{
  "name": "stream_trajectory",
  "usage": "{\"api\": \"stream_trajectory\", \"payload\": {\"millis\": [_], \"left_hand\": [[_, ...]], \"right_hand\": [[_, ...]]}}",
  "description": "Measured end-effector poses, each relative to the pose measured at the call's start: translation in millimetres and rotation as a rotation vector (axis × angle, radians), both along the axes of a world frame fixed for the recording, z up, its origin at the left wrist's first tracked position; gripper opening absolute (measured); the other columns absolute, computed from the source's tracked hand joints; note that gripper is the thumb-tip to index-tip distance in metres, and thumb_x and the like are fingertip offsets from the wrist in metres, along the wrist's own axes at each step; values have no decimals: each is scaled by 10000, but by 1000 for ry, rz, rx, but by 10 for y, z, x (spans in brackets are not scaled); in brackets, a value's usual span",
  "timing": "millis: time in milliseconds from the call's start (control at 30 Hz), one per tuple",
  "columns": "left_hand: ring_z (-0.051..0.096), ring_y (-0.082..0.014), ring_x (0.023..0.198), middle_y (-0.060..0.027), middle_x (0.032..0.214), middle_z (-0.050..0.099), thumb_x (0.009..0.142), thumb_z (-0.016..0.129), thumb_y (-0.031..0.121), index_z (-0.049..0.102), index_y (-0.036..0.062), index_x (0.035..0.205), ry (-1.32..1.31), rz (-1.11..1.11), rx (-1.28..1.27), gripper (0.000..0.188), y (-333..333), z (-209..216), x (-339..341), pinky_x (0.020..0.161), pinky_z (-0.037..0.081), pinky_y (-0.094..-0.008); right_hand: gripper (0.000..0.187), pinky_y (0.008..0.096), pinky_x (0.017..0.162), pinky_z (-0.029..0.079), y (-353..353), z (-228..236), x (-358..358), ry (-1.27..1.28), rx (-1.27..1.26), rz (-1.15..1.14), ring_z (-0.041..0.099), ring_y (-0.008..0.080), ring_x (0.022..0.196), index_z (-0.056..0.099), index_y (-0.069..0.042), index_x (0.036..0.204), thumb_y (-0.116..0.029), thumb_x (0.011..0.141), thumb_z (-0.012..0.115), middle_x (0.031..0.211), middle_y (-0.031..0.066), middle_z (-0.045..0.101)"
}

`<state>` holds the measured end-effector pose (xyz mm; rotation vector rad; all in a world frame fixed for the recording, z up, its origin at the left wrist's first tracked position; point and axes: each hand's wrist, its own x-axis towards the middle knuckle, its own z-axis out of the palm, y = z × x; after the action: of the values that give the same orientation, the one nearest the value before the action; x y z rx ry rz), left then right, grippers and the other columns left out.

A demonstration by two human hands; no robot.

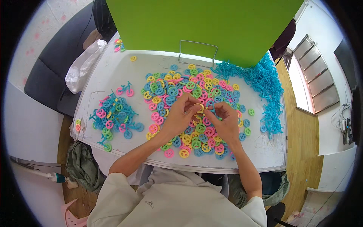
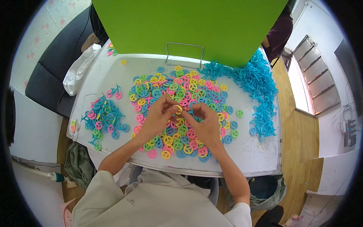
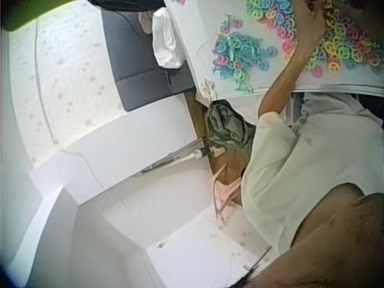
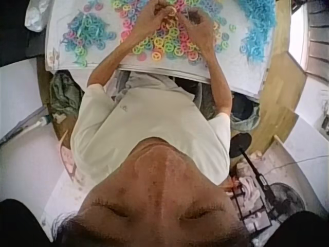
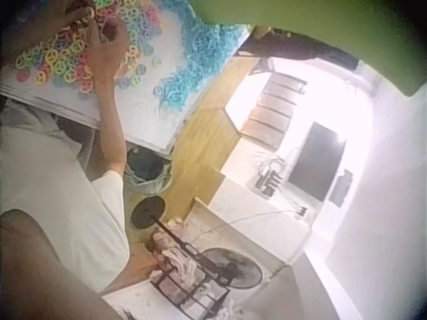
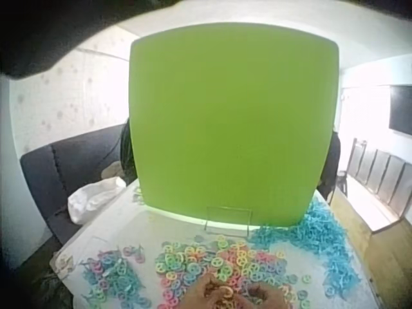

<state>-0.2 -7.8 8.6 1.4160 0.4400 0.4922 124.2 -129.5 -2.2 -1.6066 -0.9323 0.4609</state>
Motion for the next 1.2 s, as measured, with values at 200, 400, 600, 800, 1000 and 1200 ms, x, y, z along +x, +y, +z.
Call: {"api": "stream_trajectory", "payload": {"millis": [200, 400, 600, 800, 1000, 1200], "left_hand": [[637, -154, 754, -95, 847, 620, 932, 555, 91, 490, -11, 980, 46, 51, 94, 130, -2, -79, 1, 627, 527, -278], [634, -175, 743, -111, 823, 627, 919, 567, 84, 505, -9, 931, 20, 173, 398, 112, -93, -135, 9, 621, 508, -289], [636, -160, 745, -90, 845, 646, 902, 597, 91, 563, -10, 938, 42, 200, 415, 112, -85, 71, 6, 625, 517, -267], [648, -141, 830, -96, 954, 662, 917, 577, 93, 615, -15, 1068, 27, 88, 154, 190, -38, 7, -6, 683, 550, -259], [657, -143, 833, -117, 968, 669, 919, 570, 91, 608, -3, 1123, 0, 53, 89, 228, -52, -1, 6, 699, 556, -257], [643, -136, 886, -97, 1011, 654, 933, 548, 72, 604, -9, 1096, -22, 40, -20, 191, -12, 28, 1, 739, 578, -263]], "right_hand": [[170, 203, 688, 470, 9, 17, -23, 57, 3, 26, 566, 46, 738, 615, -13, 906, -62, 794, 733, 816, -1, 637], [304, 218, 647, 497, 14, 83, -14, 346, 36, 121, 617, 87, 682, 572, 0, 1044, -93, 803, 733, 817, 56, 669], [320, 219, 637, 505, 21, 69, -39, 448, 109, 118, 658, 112, 773, 558, -13, 1101, -75, 825, 706, 815, 68, 683], [228, 236, 678, 507, 3, 126, -55, -44, 39, 3, 668, 120, 782, 642, -15, 1036, -83, 826, 698, 863, 81, 693], [204, 264, 674, 528, -63, 258, 37, -203, -64, 60, 687, 156, 763, 692, -35, 979, -67, 780, 725, 891, 94, 706], [170, 246, 655, 523, -40, 101, 26, -190, -75, -1, 680, 133, 744, 668, -8, 945, -90, 806, 718, 809, 82, 701]]}}
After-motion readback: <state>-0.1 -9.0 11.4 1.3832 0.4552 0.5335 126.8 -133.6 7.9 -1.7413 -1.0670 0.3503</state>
